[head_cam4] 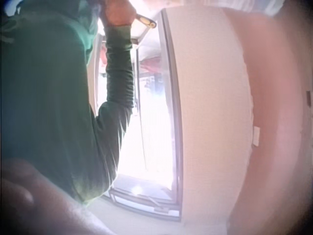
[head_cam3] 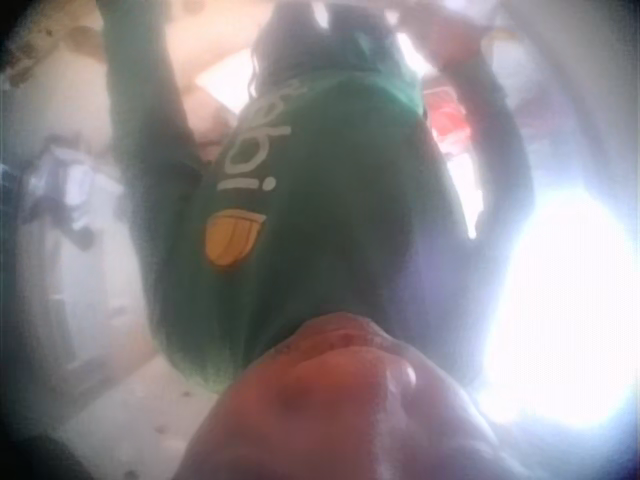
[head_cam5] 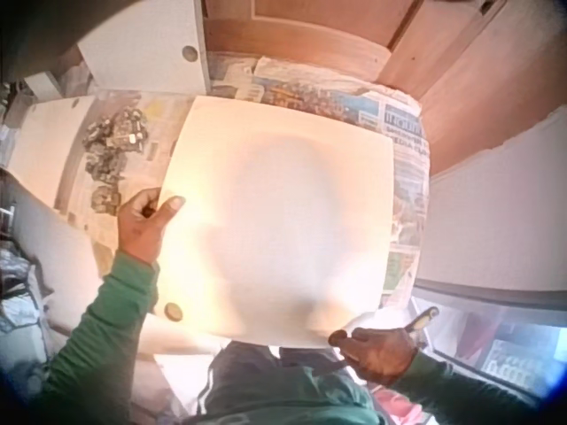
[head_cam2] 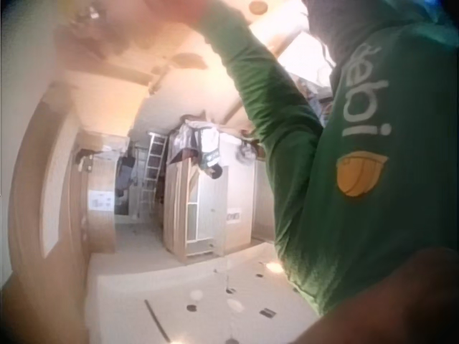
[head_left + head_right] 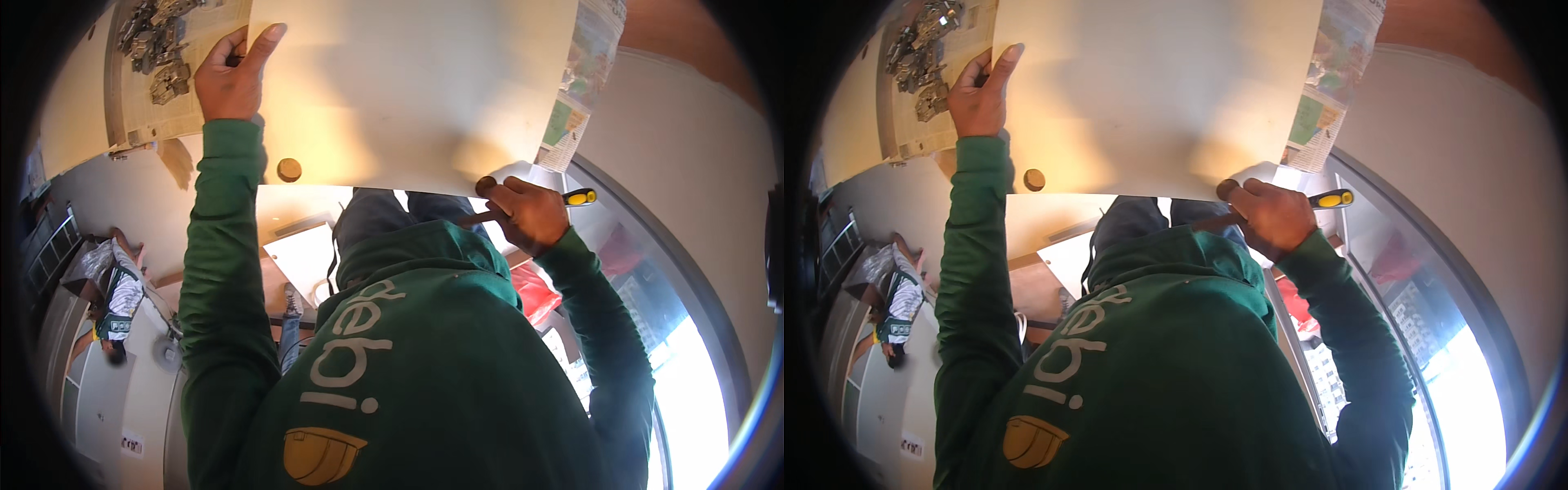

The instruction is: The person uses a screwdriver to remove wooden dowels from pre-drilled holes in a white cabinet door. After removing the dowels, the person places the door aside. The scene shows other workers in the background assembling furniture components.

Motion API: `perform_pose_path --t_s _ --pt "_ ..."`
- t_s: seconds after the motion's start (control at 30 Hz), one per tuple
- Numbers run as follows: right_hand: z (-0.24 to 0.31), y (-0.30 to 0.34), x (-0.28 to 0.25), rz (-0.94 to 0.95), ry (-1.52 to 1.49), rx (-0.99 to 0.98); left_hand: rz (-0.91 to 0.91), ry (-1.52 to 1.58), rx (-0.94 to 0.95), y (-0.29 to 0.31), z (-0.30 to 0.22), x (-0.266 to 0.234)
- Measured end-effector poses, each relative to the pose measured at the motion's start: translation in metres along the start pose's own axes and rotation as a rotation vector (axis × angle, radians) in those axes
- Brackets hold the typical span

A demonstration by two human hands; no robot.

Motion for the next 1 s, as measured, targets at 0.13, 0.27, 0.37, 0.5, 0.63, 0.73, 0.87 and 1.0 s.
perform_pose_path --t_s 0.13,0.27,0.37,0.5,0.63,0.73,0.87,1.0 --pt "-0.007 -0.009 0.004 -0.054 -0.110 -0.011 -0.006 0.047 0.041 -0.003 -0.004 0.005" --pt "-0.008 -0.007 0.004 -0.090 -0.203 -0.029 -0.007 -0.009 -0.005 -0.003 -0.005 0.004" --pt "-0.032 0.006 -0.004 -0.140 -0.201 0.176 -0.013 0.038 0.026 -0.003 -0.007 0.006" --pt "-0.124 0.037 -0.046 -0.661 -0.189 0.725 -0.004 0.007 -0.009 -0.003 -0.004 0.005" --pt "-0.183 0.029 -0.039 -0.639 -0.114 0.699 -0.018 0.000 -0.019 -0.004 -0.003 0.003" --pt "-0.210 0.031 -0.036 -0.635 -0.113 0.643 -0.021 0.045 -0.005 -0.004 -0.003 0.005" --pt "-0.243 0.088 -0.047 -0.739 -0.034 1.125 -0.033 0.019 0.009 -0.005 -0.002 0.004" --pt "-0.200 0.081 -0.046 -0.499 -0.048 0.782 -0.041 -0.013 -0.011 -0.009 0.002 0.000"
Point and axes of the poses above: each hand's wrist, its own y-axis away from the middle knuckle, its own x-axis out of the palm, z = x × y, the point moved 8 cm from there along -y, towards the middle knuckle, and after that the axes turned 7 degrees about y, right-handed, at the moved point
